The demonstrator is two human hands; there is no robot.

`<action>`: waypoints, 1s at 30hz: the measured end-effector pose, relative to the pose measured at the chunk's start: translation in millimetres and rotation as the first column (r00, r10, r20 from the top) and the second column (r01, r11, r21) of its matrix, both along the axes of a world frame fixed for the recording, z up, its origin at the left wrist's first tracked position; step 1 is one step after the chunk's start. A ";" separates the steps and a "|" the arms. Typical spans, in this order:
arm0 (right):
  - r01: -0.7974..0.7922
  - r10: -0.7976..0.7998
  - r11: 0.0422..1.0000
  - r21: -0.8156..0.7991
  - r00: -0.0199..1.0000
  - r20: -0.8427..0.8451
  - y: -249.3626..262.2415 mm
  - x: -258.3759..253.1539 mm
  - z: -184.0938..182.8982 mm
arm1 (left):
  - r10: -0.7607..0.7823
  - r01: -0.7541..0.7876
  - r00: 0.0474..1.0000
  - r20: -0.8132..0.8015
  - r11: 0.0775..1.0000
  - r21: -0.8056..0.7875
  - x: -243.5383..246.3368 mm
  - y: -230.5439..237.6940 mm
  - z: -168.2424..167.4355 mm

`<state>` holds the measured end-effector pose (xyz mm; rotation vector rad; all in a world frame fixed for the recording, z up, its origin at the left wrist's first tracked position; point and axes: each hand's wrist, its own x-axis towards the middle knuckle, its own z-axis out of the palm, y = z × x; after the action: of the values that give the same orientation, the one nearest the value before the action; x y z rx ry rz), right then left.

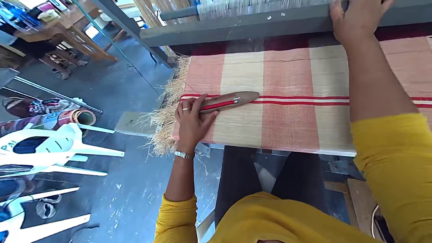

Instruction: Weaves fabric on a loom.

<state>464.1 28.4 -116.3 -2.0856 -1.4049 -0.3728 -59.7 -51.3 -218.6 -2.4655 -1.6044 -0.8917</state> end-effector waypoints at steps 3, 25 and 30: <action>-0.027 0.027 0.998 -0.062 1.000 0.001 -36.4 -18.0 1.2 | -0.012 0.012 1.000 0.005 1.000 0.006 -1.7 -1.5 -0.5; -0.729 0.723 0.665 -0.161 0.683 -0.104 -103.5 -142.6 99.1 | -0.298 0.118 0.786 0.542 0.933 0.341 66.5 12.2 75.0; -0.671 0.675 0.734 -0.107 0.737 0.006 -123.7 -102.9 108.0 | -0.385 0.242 0.763 0.519 0.915 0.324 120.5 16.3 76.1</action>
<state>361.2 -95.3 -8.3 -1.4779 -2.1186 -0.0416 60.8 -35.1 -142.5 -2.4584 -1.0800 -1.9139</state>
